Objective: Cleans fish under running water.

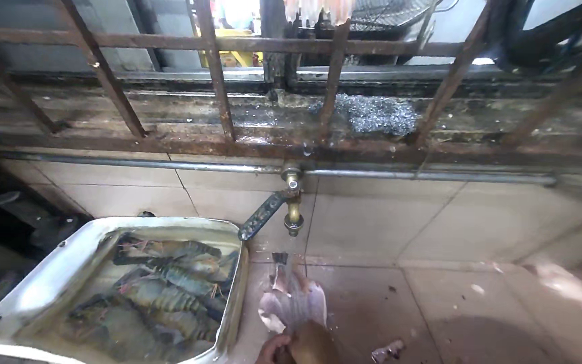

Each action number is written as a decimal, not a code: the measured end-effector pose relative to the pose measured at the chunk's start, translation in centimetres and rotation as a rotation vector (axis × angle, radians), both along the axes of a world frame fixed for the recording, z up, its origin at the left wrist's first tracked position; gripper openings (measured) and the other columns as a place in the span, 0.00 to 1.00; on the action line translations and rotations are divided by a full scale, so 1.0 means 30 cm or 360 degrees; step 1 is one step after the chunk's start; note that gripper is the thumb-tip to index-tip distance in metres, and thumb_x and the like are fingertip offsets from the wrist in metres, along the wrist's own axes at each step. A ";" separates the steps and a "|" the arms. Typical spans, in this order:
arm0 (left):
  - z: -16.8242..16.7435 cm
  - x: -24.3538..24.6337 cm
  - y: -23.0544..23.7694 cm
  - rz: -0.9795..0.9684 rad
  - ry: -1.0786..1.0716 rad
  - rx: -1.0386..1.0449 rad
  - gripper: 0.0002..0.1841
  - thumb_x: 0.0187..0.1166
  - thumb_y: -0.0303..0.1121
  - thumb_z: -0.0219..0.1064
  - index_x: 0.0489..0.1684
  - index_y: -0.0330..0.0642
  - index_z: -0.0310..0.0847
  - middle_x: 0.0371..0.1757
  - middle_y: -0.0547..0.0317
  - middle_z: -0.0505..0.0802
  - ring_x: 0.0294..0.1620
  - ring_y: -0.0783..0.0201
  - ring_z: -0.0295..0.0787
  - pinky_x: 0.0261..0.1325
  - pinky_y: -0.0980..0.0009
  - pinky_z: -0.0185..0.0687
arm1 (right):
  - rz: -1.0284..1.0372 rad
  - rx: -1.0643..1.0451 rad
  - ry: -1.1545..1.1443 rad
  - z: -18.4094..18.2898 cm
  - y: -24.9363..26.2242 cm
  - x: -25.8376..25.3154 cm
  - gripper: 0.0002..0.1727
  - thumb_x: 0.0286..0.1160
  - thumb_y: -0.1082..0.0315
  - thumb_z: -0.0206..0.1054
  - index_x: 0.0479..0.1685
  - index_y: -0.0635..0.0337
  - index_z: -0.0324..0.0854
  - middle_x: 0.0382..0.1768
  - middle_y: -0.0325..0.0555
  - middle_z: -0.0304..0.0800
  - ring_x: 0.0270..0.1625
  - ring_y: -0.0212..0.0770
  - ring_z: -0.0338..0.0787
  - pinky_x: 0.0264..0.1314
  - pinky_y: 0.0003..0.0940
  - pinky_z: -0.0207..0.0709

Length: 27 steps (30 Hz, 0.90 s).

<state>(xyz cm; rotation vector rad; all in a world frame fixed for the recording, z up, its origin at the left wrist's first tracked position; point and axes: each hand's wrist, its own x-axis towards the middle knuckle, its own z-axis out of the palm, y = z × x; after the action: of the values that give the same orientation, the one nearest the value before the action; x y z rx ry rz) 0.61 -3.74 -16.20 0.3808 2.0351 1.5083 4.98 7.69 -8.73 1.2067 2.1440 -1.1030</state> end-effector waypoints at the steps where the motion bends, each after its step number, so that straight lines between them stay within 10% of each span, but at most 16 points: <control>1: -0.017 0.007 -0.011 0.0040 -0.0007 0.0027 0.12 0.79 0.24 0.65 0.54 0.29 0.89 0.52 0.43 0.94 0.50 0.58 0.93 0.59 0.58 0.89 | 0.0070 0.0022 -0.0034 -0.005 -0.004 -0.003 0.27 0.79 0.48 0.65 0.49 0.67 0.89 0.56 0.63 0.92 0.64 0.61 0.89 0.65 0.64 0.79; 4: -0.028 0.039 -0.043 0.0393 -0.0354 0.0341 0.12 0.77 0.20 0.64 0.55 0.24 0.73 0.40 0.48 0.89 0.34 0.65 0.89 0.41 0.65 0.90 | 0.0088 -0.0079 0.0116 -0.024 0.021 0.027 0.23 0.73 0.50 0.70 0.44 0.65 0.89 0.46 0.61 0.92 0.52 0.59 0.92 0.56 0.65 0.81; 8: 0.027 0.038 -0.031 0.0683 -0.1020 0.0595 0.18 0.81 0.17 0.57 0.68 0.30 0.63 0.41 0.46 0.88 0.35 0.59 0.90 0.41 0.61 0.90 | -0.0454 -0.0363 0.0526 -0.058 0.103 0.109 0.14 0.81 0.60 0.64 0.46 0.63 0.85 0.30 0.49 0.89 0.27 0.44 0.89 0.33 0.44 0.86; 16: 0.058 0.124 0.057 0.0628 -0.1327 0.0468 0.12 0.85 0.23 0.58 0.63 0.31 0.70 0.43 0.47 0.89 0.39 0.59 0.89 0.44 0.60 0.90 | 0.0143 0.0136 -0.0047 -0.028 0.107 0.198 0.30 0.89 0.46 0.52 0.65 0.65 0.84 0.64 0.65 0.88 0.71 0.64 0.85 0.72 0.68 0.74; 19: 0.044 0.146 0.082 0.0628 -0.1197 0.0335 0.16 0.81 0.19 0.60 0.65 0.29 0.69 0.45 0.46 0.86 0.39 0.59 0.86 0.44 0.60 0.88 | -0.0083 -0.0031 0.0160 -0.085 0.072 0.194 0.32 0.82 0.39 0.61 0.56 0.64 0.88 0.52 0.61 0.93 0.59 0.60 0.91 0.64 0.65 0.79; 23: 0.006 0.144 0.066 0.0545 -0.1101 0.0391 0.19 0.83 0.22 0.61 0.71 0.29 0.69 0.51 0.43 0.89 0.44 0.58 0.89 0.49 0.58 0.89 | -0.0639 -0.0257 0.0390 -0.129 0.053 0.184 0.23 0.74 0.60 0.71 0.63 0.66 0.81 0.47 0.58 0.93 0.47 0.54 0.94 0.52 0.57 0.87; 27: 0.024 0.141 0.048 0.0553 -0.1071 0.0442 0.17 0.83 0.22 0.62 0.69 0.29 0.71 0.48 0.45 0.91 0.43 0.59 0.92 0.50 0.59 0.91 | -0.1069 -0.0622 0.0566 -0.141 0.030 0.179 0.17 0.77 0.58 0.73 0.50 0.65 0.86 0.37 0.52 0.93 0.37 0.46 0.92 0.42 0.46 0.87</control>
<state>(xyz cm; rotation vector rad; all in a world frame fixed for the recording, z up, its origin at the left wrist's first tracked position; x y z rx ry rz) 4.84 -2.29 -15.48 -0.3641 1.4038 1.8155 10.36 8.60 -12.95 1.6726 1.6327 -2.0391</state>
